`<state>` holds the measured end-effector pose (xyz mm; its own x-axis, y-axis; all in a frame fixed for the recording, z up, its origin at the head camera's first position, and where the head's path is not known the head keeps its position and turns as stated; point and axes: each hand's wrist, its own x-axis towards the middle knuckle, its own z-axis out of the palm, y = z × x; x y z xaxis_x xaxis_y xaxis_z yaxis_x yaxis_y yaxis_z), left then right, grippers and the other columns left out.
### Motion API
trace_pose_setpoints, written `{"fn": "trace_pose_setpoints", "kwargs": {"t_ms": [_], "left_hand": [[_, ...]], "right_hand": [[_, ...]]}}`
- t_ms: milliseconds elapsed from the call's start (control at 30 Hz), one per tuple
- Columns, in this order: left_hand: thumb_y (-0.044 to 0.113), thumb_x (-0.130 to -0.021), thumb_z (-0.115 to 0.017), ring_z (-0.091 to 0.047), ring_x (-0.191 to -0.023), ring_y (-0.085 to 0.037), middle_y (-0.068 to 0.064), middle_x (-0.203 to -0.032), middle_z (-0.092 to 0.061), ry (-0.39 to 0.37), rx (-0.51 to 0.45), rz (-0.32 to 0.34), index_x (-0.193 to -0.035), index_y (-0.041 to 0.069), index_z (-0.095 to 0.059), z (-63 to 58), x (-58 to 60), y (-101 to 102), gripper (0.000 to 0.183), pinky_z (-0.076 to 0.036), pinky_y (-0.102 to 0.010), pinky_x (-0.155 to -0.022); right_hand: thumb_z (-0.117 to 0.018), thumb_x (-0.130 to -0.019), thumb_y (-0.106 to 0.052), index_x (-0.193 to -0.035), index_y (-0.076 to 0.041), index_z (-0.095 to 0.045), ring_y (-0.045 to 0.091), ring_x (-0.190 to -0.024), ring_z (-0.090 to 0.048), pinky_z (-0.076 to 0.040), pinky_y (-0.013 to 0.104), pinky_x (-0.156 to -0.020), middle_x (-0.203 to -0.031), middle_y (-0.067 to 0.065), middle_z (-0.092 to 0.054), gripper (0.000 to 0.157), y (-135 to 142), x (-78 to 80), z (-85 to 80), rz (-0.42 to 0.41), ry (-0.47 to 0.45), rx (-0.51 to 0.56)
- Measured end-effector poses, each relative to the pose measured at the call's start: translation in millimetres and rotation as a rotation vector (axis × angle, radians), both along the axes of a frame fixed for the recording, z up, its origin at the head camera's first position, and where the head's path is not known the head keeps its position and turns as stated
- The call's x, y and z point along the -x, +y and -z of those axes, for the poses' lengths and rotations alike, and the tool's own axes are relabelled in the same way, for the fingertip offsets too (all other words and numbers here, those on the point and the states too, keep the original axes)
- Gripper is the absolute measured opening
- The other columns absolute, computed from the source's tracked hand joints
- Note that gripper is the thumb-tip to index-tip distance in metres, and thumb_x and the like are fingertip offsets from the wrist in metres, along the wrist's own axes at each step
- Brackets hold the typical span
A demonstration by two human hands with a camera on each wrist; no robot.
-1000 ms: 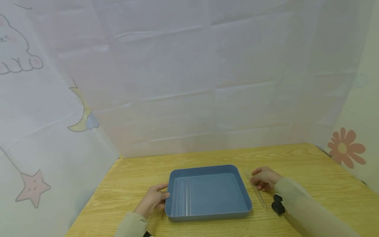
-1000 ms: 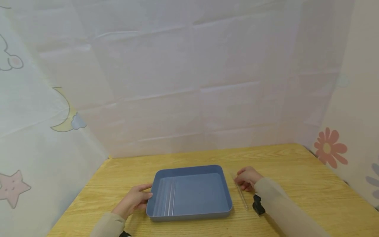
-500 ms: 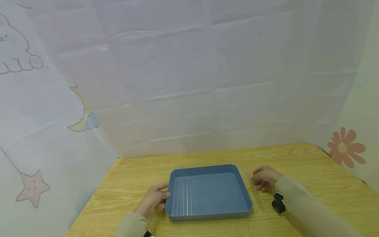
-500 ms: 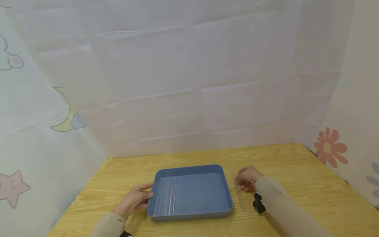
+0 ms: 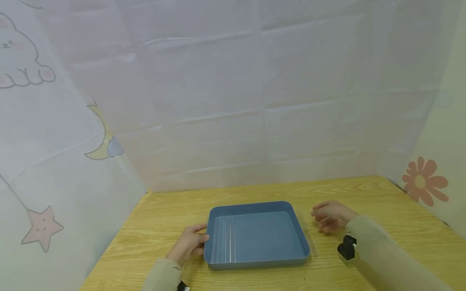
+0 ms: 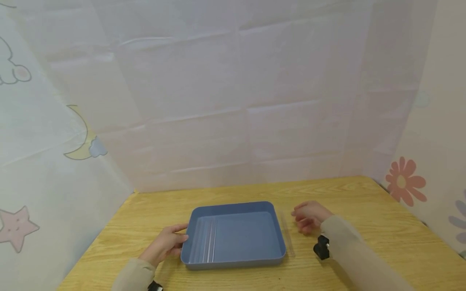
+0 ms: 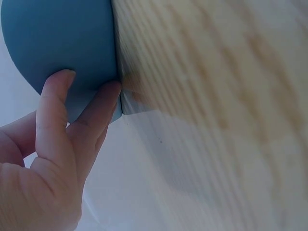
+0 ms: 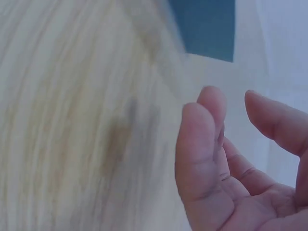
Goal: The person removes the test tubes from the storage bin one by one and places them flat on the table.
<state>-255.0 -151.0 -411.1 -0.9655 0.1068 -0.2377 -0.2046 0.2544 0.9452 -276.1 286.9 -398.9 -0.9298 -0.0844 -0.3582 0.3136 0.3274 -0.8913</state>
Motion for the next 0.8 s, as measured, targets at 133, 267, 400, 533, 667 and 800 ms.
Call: {"fn": "trace_pose_setpoints", "kwargs": {"t_ms": [133, 267, 400, 533, 667, 800], "left_hand": [[-0.007, -0.095, -0.053, -0.069, -0.082, -0.026, -0.025, -0.106, -0.067, 0.001, 0.002, -0.002, -0.141, -0.013, -0.039, -0.5, -0.5, 0, 0.048, -0.058, -0.036, -0.065], [-0.008, -0.095, -0.052, -0.069, -0.083, -0.026, -0.026, -0.107, -0.066, 0.004, -0.004, 0.002, -0.141, -0.013, -0.039, -0.9, -0.7, 0, 0.048, -0.058, -0.037, -0.065], [-0.009, -0.095, -0.051, -0.069, -0.084, -0.026, -0.027, -0.107, -0.066, 0.006, -0.017, 0.004, -0.14, -0.014, -0.039, -0.4, -1.0, 1, 0.047, -0.058, -0.037, -0.067], [-0.009, -0.095, -0.051, -0.069, -0.083, -0.026, -0.027, -0.106, -0.066, 0.006, -0.022, 0.007, -0.14, -0.015, -0.038, -0.2, -0.9, 2, 0.047, -0.059, -0.038, -0.068], [-0.009, -0.095, -0.051, -0.069, -0.083, -0.026, -0.027, -0.106, -0.066, 0.007, -0.022, 0.008, -0.14, -0.014, -0.039, -0.4, -1.1, 1, 0.047, -0.059, -0.037, -0.067], [-0.008, -0.095, -0.051, -0.069, -0.083, -0.026, -0.026, -0.107, -0.066, 0.008, -0.018, 0.011, -0.141, -0.013, -0.039, -0.1, -0.7, 0, 0.047, -0.059, -0.037, -0.066]], "right_hand": [[-0.058, -0.096, -0.011, -0.138, 0.016, -0.033, 0.019, -0.072, -0.063, -0.056, 0.032, -0.065, -0.106, 0.023, -0.057, 0.056, -1, -0.1, -4.0, 0.0, 0.005, 0.034], [-0.057, -0.097, -0.012, -0.139, 0.016, -0.032, 0.018, -0.074, -0.063, -0.056, 0.033, -0.068, -0.103, 0.02, -0.059, 0.056, -5, -1.5, -7.7, -0.017, 0.019, 0.069], [-0.057, -0.098, -0.013, -0.142, 0.015, -0.029, 0.018, -0.075, -0.063, -0.057, 0.034, -0.07, -0.1, 0.014, -0.059, 0.059, -11, -1.6, -10.4, -0.026, 0.016, 0.114], [-0.058, -0.098, -0.014, -0.143, 0.014, -0.027, 0.019, -0.078, -0.063, -0.056, 0.035, -0.073, -0.101, 0.013, -0.059, 0.062, -15, -1.3, -12.7, -0.051, 0.014, 0.153], [-0.057, -0.098, -0.014, -0.143, 0.015, -0.028, 0.019, -0.08, -0.062, -0.056, 0.035, -0.075, -0.102, 0.013, -0.059, 0.06, -19, -1.2, -15.7, -0.079, 0.024, 0.19], [-0.058, -0.098, -0.015, -0.141, 0.013, -0.031, 0.019, -0.081, -0.062, -0.056, 0.034, -0.075, -0.102, 0.012, -0.059, 0.059, -25, 0.1, -18.4, -0.079, 0.024, 0.212]]}}
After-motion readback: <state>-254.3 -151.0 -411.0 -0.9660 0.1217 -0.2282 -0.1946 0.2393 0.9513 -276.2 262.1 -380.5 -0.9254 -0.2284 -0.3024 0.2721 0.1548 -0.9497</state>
